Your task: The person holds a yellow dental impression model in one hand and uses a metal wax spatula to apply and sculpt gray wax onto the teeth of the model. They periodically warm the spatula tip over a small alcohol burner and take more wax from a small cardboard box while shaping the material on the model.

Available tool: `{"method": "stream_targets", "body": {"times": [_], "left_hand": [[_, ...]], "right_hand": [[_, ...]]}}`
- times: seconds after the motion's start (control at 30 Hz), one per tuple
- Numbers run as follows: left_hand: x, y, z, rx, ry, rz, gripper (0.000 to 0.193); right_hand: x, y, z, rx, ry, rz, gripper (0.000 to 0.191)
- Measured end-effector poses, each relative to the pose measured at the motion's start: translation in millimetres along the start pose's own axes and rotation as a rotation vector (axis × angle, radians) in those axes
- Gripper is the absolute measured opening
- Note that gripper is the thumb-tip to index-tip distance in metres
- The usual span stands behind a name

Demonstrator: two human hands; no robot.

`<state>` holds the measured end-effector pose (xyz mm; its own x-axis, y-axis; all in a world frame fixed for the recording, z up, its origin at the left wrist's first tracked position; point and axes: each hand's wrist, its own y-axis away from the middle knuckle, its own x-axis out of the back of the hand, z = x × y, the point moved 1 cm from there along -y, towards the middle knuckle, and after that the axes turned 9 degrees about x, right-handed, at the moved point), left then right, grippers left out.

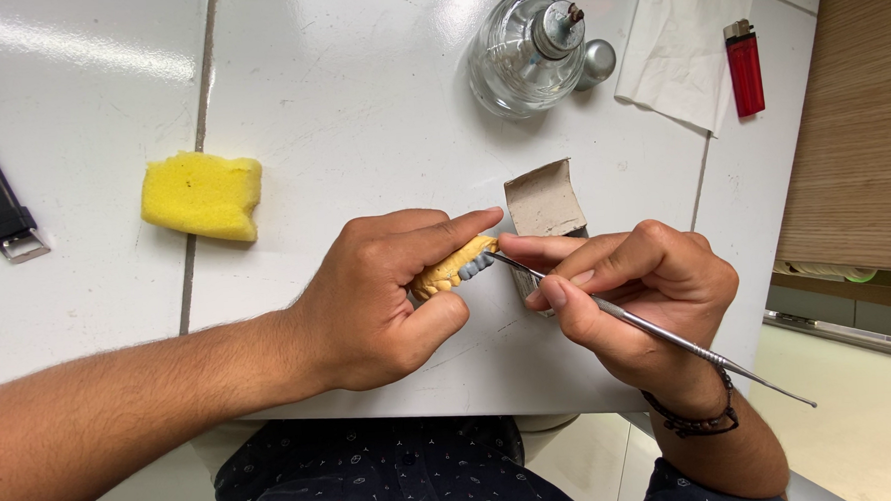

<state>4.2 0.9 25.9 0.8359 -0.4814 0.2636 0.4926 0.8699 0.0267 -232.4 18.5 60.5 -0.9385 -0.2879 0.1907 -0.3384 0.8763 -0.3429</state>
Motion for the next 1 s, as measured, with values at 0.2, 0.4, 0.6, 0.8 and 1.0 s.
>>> {"method": "stream_targets", "body": {"times": [0.2,0.4,0.6,0.8,1.0], "left_hand": [[0.1,0.1,0.1,-0.001,-0.011,-0.003,0.060],[0.0,0.0,0.5,-0.018,-0.020,0.006,0.059],[0.2,-0.3,1.0,-0.006,-0.017,-0.004,0.059],[0.3,-0.6,1.2,-0.007,-0.016,-0.004,0.059],[0.2,-0.1,1.1,-0.014,-0.012,0.009,0.059]], "right_hand": [[-1.1,-0.6,0.0,-0.005,0.024,-0.009,0.023],[-2.0,-1.2,0.0,0.010,0.060,-0.017,0.025],[-1.5,-1.5,-0.4,0.013,0.059,-0.019,0.024],[-1.7,-1.1,-1.1,0.007,0.063,-0.011,0.023],[-1.1,-1.8,-1.5,0.025,0.079,-0.040,0.020]]}}
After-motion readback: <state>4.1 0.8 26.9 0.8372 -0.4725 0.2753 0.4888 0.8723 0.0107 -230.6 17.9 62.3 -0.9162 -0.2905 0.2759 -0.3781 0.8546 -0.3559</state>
